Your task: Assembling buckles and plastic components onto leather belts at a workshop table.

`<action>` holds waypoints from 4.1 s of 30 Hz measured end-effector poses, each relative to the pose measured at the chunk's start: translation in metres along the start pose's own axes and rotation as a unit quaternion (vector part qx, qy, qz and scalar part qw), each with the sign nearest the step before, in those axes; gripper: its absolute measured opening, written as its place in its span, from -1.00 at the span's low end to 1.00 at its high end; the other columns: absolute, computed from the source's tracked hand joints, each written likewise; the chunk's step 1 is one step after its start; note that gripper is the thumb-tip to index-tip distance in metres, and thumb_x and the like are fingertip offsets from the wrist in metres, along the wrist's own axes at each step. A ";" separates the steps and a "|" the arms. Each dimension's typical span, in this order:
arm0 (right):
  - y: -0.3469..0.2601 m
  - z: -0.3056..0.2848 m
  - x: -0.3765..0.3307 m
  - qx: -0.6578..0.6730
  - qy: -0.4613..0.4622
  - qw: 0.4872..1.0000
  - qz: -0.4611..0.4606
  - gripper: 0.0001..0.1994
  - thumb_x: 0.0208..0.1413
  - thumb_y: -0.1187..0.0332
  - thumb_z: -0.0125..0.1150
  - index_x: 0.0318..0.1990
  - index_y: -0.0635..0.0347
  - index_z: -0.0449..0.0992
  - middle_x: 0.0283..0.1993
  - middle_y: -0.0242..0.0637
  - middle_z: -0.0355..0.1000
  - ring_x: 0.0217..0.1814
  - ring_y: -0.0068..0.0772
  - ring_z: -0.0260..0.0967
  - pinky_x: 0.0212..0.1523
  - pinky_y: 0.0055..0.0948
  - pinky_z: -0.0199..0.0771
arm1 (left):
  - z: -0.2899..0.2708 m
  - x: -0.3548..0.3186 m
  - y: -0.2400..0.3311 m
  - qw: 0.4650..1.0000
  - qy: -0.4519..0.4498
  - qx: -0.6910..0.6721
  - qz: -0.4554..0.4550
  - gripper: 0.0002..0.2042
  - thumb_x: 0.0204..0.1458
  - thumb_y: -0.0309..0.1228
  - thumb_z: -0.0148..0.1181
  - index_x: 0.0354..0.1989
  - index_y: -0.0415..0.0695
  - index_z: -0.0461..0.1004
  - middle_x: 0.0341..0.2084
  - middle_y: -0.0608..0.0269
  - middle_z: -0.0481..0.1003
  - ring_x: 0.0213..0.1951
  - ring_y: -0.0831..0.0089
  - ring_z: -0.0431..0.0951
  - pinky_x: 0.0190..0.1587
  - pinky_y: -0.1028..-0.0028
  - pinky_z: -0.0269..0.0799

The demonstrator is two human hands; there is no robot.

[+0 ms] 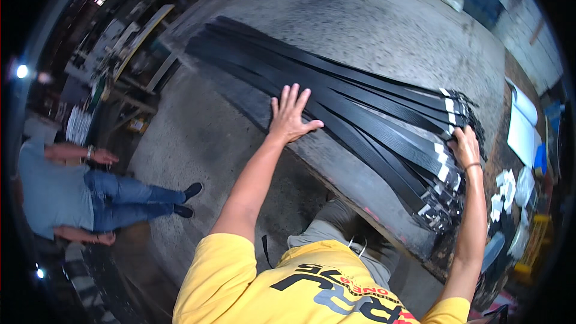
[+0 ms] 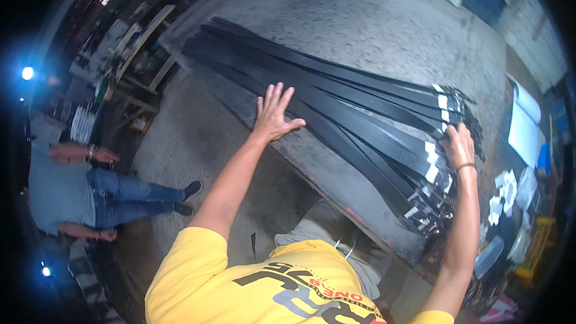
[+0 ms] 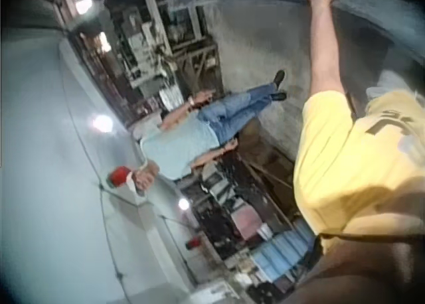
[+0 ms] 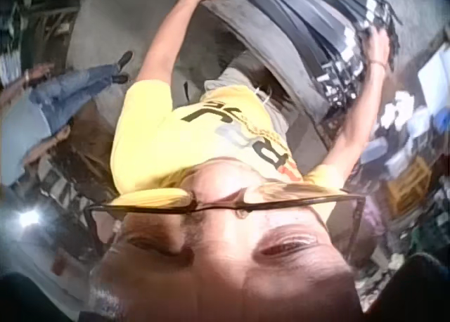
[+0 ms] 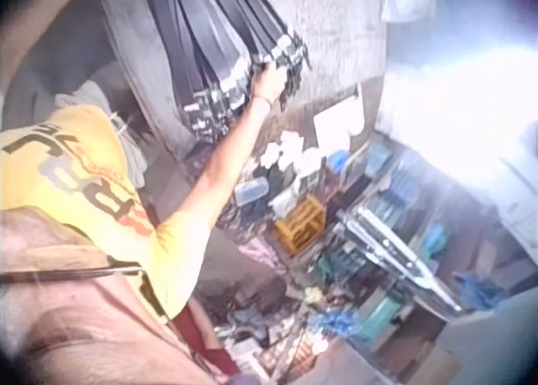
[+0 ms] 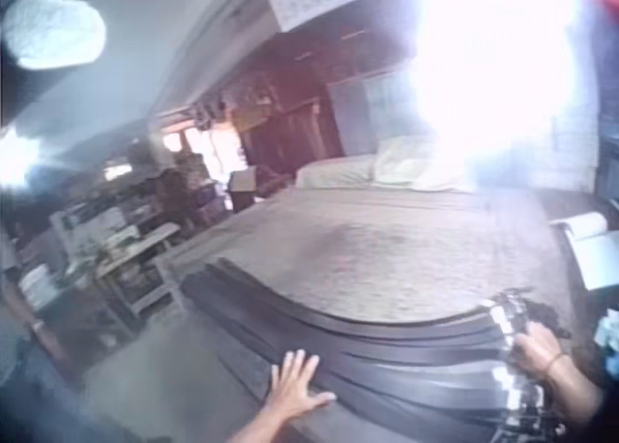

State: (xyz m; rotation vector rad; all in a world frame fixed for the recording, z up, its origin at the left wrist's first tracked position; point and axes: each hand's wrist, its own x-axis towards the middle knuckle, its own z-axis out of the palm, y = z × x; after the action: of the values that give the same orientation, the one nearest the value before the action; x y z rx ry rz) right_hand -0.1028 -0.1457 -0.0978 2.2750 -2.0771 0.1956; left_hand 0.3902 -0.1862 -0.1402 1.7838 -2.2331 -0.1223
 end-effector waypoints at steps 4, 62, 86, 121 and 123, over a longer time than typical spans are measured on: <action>-0.006 -0.020 0.004 0.082 0.064 0.994 -0.022 -0.76 -0.13 0.43 0.24 -0.26 0.17 0.39 -0.25 -0.06 0.37 -0.20 0.09 0.36 -0.22 -0.11 0.36 | -0.005 -0.007 -0.006 1.000 -0.002 0.002 -0.016 -0.01 -0.26 0.38 0.08 0.36 0.12 -0.01 0.37 0.03 -0.16 0.39 0.06 -0.26 0.30 -0.16 -0.32; -0.103 -0.041 -0.237 0.281 -0.149 0.925 0.210 -0.68 0.00 0.20 0.12 -0.13 0.18 0.50 -0.13 -0.08 0.48 -0.04 -0.02 0.39 -0.01 -0.17 0.36 | -0.078 0.032 0.026 0.958 0.038 -0.034 0.284 -0.60 0.03 -0.46 0.07 0.10 -0.13 0.35 0.18 -0.10 0.22 0.26 0.05 0.16 0.27 0.23 0.09; -0.080 -0.014 -0.313 0.221 0.178 0.945 0.161 -0.69 -0.11 0.41 0.29 -0.14 0.15 0.45 -0.15 -0.22 0.37 0.04 -0.09 0.27 0.06 -0.22 0.25 | 0.031 -0.150 0.277 0.889 -0.053 -0.200 0.408 -0.48 -0.18 -0.03 0.33 -0.07 -0.08 0.47 -0.25 0.21 0.43 -0.16 0.24 0.36 -0.14 0.28 0.23; 0.068 -0.042 -0.337 -0.065 0.179 0.872 0.451 -0.49 0.09 0.11 0.13 0.08 0.31 0.35 0.02 -0.07 0.33 0.11 0.01 0.21 0.08 -0.13 0.26 | 0.037 -0.157 0.300 0.875 -0.027 -0.268 0.401 -0.48 -0.23 -0.09 0.37 -0.09 -0.11 0.47 -0.28 0.14 0.43 -0.22 0.17 0.42 -0.18 0.27 0.36; 0.075 -0.034 -0.332 -0.077 0.130 0.870 0.469 -0.51 0.08 0.13 0.13 0.05 0.32 0.35 0.01 -0.07 0.33 0.10 0.01 0.22 0.08 -0.11 0.27 | 0.041 -0.157 0.305 0.873 -0.020 -0.278 0.399 -0.55 -0.22 -0.12 0.37 -0.18 -0.12 0.50 -0.30 0.15 0.44 -0.24 0.17 0.43 -0.19 0.27 0.37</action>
State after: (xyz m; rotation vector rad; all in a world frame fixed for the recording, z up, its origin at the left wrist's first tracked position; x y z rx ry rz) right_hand -0.2085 0.1799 -0.1111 0.9122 -2.6950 0.3251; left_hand 0.1224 0.0324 -0.1326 0.5086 -2.4279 -0.5555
